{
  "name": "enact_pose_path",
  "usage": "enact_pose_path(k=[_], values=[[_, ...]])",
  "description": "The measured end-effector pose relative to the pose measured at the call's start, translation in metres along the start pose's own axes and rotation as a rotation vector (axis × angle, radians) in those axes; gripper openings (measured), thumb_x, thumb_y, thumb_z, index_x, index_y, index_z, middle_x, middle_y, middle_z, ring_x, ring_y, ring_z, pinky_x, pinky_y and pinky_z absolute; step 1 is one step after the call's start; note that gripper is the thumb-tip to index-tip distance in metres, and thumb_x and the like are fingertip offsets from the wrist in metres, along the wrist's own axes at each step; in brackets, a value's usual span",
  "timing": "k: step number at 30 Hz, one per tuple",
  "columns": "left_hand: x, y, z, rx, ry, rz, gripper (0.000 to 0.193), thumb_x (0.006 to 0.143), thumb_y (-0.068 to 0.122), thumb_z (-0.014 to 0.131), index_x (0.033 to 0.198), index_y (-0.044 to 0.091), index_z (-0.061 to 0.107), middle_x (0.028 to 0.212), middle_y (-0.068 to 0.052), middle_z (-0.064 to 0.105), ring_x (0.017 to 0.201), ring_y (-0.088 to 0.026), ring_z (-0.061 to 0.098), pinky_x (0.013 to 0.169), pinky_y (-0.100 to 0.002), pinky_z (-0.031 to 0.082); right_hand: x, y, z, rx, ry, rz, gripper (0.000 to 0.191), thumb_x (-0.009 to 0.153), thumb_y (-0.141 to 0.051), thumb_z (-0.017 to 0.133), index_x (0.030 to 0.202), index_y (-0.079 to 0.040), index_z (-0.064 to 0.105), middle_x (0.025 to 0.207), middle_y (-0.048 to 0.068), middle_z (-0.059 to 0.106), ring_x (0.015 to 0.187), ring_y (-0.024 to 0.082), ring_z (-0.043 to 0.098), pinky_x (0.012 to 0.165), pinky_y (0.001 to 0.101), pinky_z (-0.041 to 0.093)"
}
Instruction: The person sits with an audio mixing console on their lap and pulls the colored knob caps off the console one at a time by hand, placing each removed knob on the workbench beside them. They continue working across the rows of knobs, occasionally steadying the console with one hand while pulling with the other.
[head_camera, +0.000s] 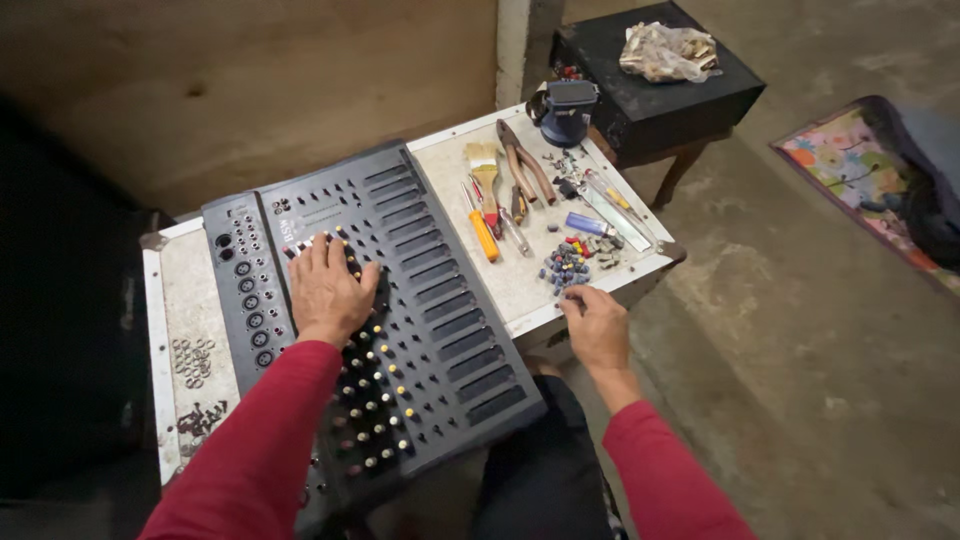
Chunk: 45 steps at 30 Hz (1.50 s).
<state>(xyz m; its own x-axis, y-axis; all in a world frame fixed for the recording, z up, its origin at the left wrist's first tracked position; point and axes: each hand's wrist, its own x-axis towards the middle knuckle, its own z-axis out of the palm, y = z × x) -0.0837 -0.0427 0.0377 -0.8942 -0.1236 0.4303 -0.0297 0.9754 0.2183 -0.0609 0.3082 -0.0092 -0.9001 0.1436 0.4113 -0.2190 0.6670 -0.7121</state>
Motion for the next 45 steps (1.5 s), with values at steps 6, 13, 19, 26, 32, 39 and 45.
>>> enact_pose_path(k=[6, 13, 19, 26, 32, 39, 45], values=[[-0.005, 0.004, -0.002, -0.029, 0.045, 0.022, 0.066, 0.093, 0.047, 0.064, 0.135, -0.003, 0.058, 0.148, -0.023, 0.053, 0.136, -0.040, 0.045, 0.116, -0.051, 0.032, 0.003, -0.001, 0.010, 0.004, 0.054, -0.002, 0.019, 0.084, -0.014, 0.077, 0.099, -0.004, 0.073, 0.088, 0.015, 0.074, 0.080, 0.031, 0.072, 0.074, 0.0411, 0.056], [-0.034, 0.000, -0.005, -0.207, 0.164, 0.060, 0.051, 0.093, 0.031, 0.073, 0.125, -0.006, 0.059, 0.133, -0.029, 0.059, 0.123, -0.044, 0.055, 0.109, -0.050, 0.043, -0.005, 0.003, 0.012, -0.025, 0.145, -0.003, 0.025, 0.084, -0.014, 0.080, 0.106, -0.004, 0.073, 0.090, 0.014, 0.075, 0.080, 0.029, 0.072, 0.074, 0.0409, 0.056], [-0.130, -0.003, -0.035, -0.388, 0.246, -0.018, 0.038, 0.087, 0.017, 0.076, 0.115, -0.005, 0.065, 0.125, -0.023, 0.065, 0.119, -0.042, 0.058, 0.106, -0.048, 0.046, -0.057, -0.044, 0.025, 0.260, 0.006, 0.083, 0.019, 0.096, -0.014, 0.077, 0.111, -0.003, 0.073, 0.090, 0.005, 0.072, 0.077, 0.012, 0.064, 0.071, 0.0289, 0.053], [-0.206, 0.006, -0.070, -0.352, 0.260, -0.065, 0.032, 0.084, 0.013, 0.076, 0.110, -0.003, 0.068, 0.124, -0.020, 0.066, 0.120, -0.041, 0.060, 0.106, -0.047, 0.047, -0.127, -0.119, 0.053, 0.406, -0.240, -0.004, 0.016, 0.091, -0.011, 0.074, 0.106, -0.004, 0.073, 0.088, 0.004, 0.072, 0.072, 0.012, 0.063, 0.067, 0.0273, 0.052], [-0.208, 0.001, -0.080, -0.433, 0.230, -0.113, 0.031, 0.085, 0.013, 0.075, 0.111, -0.003, 0.068, 0.124, -0.016, 0.068, 0.121, -0.037, 0.061, 0.107, -0.046, 0.047, -0.128, -0.140, 0.052, 0.235, -0.293, -0.362, 0.020, 0.080, -0.007, 0.077, 0.099, -0.007, 0.071, 0.104, 0.007, 0.070, 0.094, 0.027, 0.064, 0.082, 0.0369, 0.053], [-0.205, 0.000, -0.088, -0.405, 0.197, -0.062, 0.034, 0.082, 0.017, 0.076, 0.110, -0.001, 0.070, 0.125, -0.015, 0.067, 0.125, -0.036, 0.058, 0.109, -0.046, 0.044, -0.124, -0.154, 0.057, 0.111, -0.417, -0.451, 0.028, 0.071, -0.018, 0.085, 0.095, -0.009, 0.073, 0.100, 0.006, 0.068, 0.096, 0.028, 0.063, 0.086, 0.0412, 0.048], [-0.203, 0.001, -0.089, -0.377, 0.155, -0.055, 0.032, 0.080, 0.018, 0.077, 0.107, 0.002, 0.072, 0.126, -0.016, 0.065, 0.124, -0.037, 0.057, 0.107, -0.047, 0.043, -0.124, -0.152, 0.065, 0.035, -0.451, -0.370, 0.020, 0.072, -0.025, 0.085, 0.086, -0.015, 0.077, 0.093, 0.002, 0.065, 0.095, 0.025, 0.062, 0.082, 0.0414, 0.044]])
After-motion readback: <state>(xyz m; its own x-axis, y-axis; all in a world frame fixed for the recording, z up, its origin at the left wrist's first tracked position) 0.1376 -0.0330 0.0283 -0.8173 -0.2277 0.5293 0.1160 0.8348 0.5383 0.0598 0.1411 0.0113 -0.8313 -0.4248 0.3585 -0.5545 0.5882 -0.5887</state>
